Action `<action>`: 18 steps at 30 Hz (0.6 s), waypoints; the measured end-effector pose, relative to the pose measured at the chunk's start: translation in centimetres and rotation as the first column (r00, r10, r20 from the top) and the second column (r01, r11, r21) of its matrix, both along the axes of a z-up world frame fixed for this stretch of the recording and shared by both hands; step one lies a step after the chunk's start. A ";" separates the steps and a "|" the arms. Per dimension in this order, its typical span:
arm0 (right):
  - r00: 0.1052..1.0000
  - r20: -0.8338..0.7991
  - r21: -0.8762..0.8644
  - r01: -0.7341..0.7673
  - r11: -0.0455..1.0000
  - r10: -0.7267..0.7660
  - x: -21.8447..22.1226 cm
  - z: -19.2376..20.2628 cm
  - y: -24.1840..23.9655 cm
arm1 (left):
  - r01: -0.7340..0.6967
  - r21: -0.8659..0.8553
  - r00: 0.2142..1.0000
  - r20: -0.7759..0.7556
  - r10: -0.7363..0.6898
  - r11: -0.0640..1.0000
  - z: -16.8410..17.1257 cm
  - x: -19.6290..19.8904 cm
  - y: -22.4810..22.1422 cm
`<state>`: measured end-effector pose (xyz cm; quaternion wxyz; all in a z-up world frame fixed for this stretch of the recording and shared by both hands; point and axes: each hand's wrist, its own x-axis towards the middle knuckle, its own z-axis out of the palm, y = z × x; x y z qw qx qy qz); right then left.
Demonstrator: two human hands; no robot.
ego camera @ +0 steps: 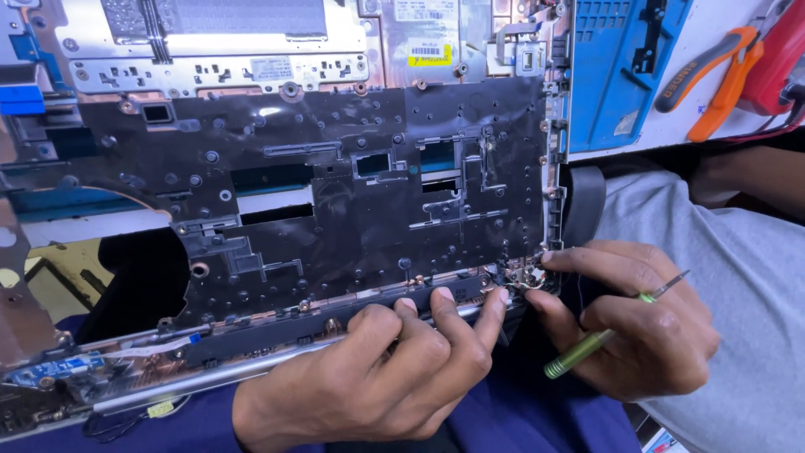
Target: Assembling the internal components of a laptop chassis using a screwdriver and manual manipulation.
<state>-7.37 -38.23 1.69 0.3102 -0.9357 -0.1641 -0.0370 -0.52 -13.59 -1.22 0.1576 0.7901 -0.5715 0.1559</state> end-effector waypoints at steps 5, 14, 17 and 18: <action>0.999 0.025 -0.026 0.039 0.999 -0.038 -0.4 -0.1 0.4 | -0.010 0.015 1.000 0.003 0.010 1.000 0.0 -0.1 -0.1; 0.999 -0.032 0.033 0.039 0.999 -0.038 -0.2 0.1 0.1 | -0.009 0.011 1.000 0.012 0.009 1.000 0.0 0.0 -0.1; 0.996 -0.086 0.112 0.018 0.994 -0.008 -0.3 0.0 -0.5 | 0.008 0.009 0.999 0.038 -0.009 1.000 0.0 0.1 -0.1; 0.997 -0.080 0.128 0.025 0.992 -0.015 -0.5 -0.3 -0.9 | 0.003 0.012 1.000 0.029 -0.003 1.000 -0.1 -0.1 -0.1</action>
